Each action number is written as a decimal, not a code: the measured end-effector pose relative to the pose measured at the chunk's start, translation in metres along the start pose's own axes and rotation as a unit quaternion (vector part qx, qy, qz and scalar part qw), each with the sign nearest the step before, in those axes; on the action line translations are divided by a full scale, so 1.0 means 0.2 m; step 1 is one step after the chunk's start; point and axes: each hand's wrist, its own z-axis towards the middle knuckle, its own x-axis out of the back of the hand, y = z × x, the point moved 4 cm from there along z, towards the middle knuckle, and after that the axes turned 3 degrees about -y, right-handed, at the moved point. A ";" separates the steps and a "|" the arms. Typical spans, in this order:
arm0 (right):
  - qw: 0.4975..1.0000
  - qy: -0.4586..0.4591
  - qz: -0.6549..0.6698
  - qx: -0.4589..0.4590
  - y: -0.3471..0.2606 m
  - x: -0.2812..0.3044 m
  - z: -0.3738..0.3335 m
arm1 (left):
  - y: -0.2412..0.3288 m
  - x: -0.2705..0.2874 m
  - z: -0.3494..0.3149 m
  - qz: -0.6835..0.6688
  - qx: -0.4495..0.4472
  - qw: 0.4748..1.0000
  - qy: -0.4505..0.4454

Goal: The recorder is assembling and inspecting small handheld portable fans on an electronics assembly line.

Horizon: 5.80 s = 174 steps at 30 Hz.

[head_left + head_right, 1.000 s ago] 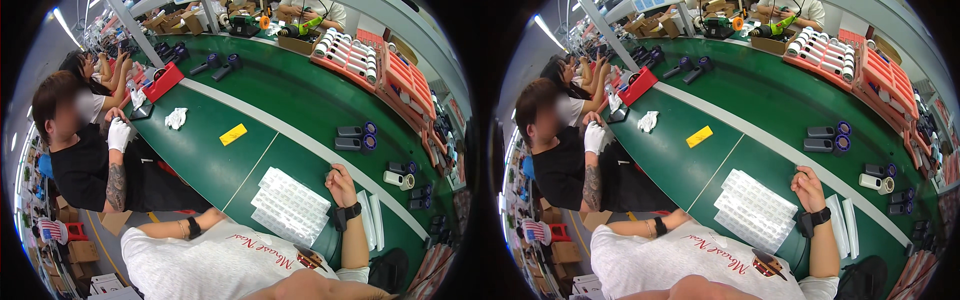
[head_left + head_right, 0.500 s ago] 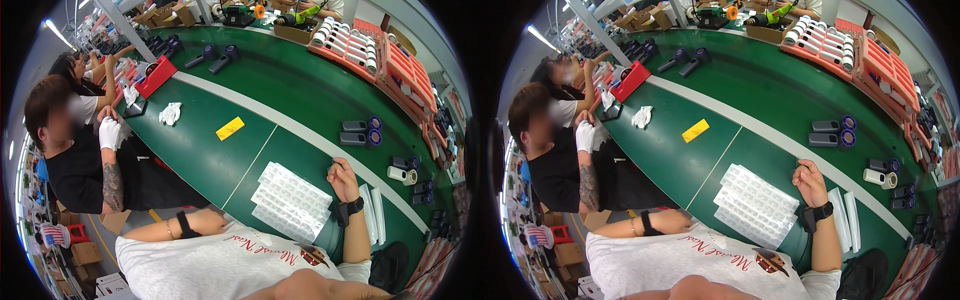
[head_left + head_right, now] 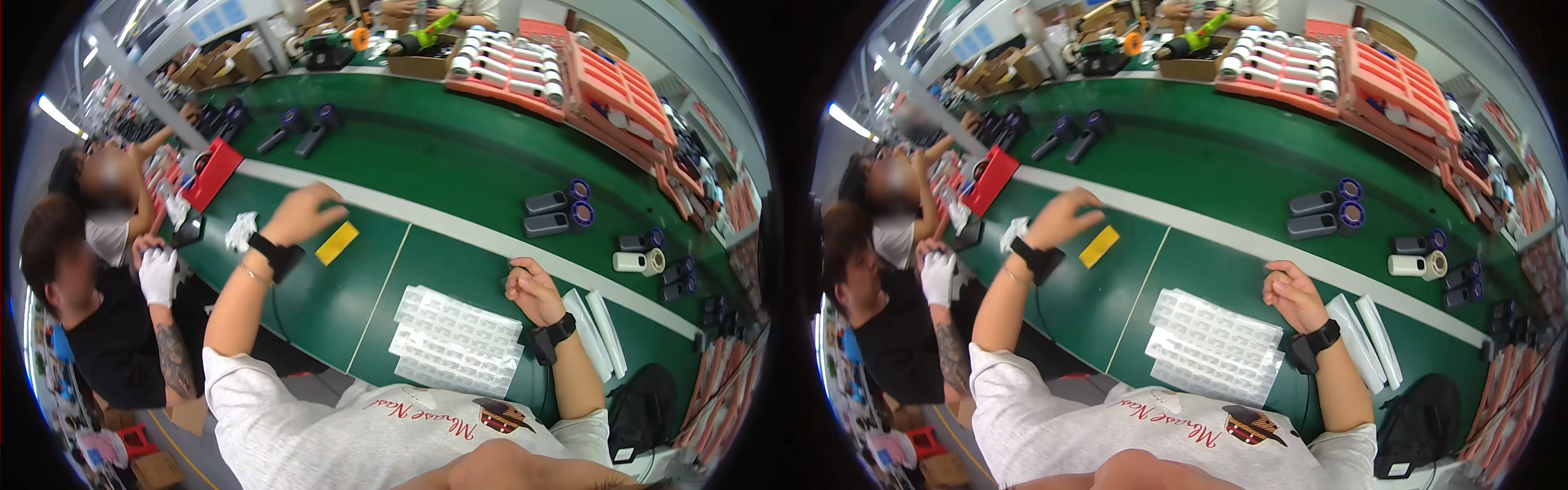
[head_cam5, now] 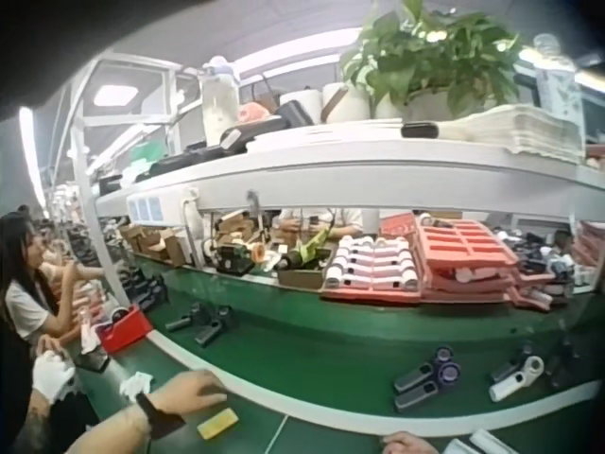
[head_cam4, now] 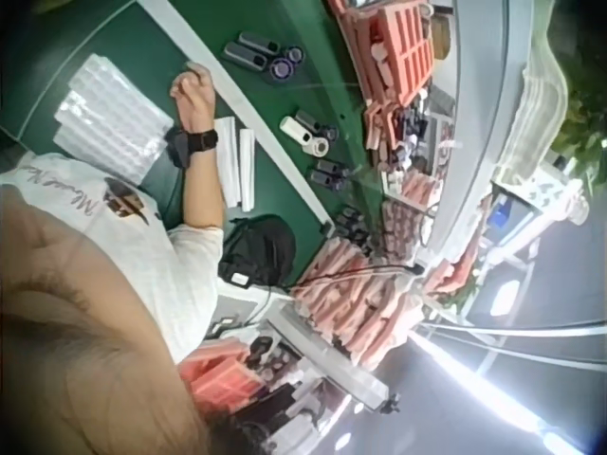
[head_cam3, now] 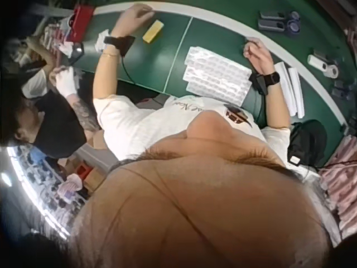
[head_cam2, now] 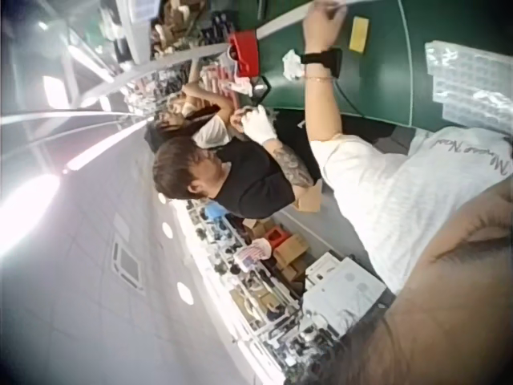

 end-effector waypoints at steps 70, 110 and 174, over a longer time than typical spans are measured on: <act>0.958 0.061 -0.149 0.238 -0.15 -0.80 0.09 | 0.89 -0.26 -0.12 -0.831 -0.291 0.465 0.089; 0.711 0.168 -0.539 0.419 -0.14 -0.79 0.15 | 0.87 -0.32 -0.03 -0.824 -0.243 0.503 0.096; 0.654 -0.052 -0.736 0.166 -0.33 -0.65 -0.08 | 0.52 -0.56 -0.11 -0.013 -0.185 0.948 -0.259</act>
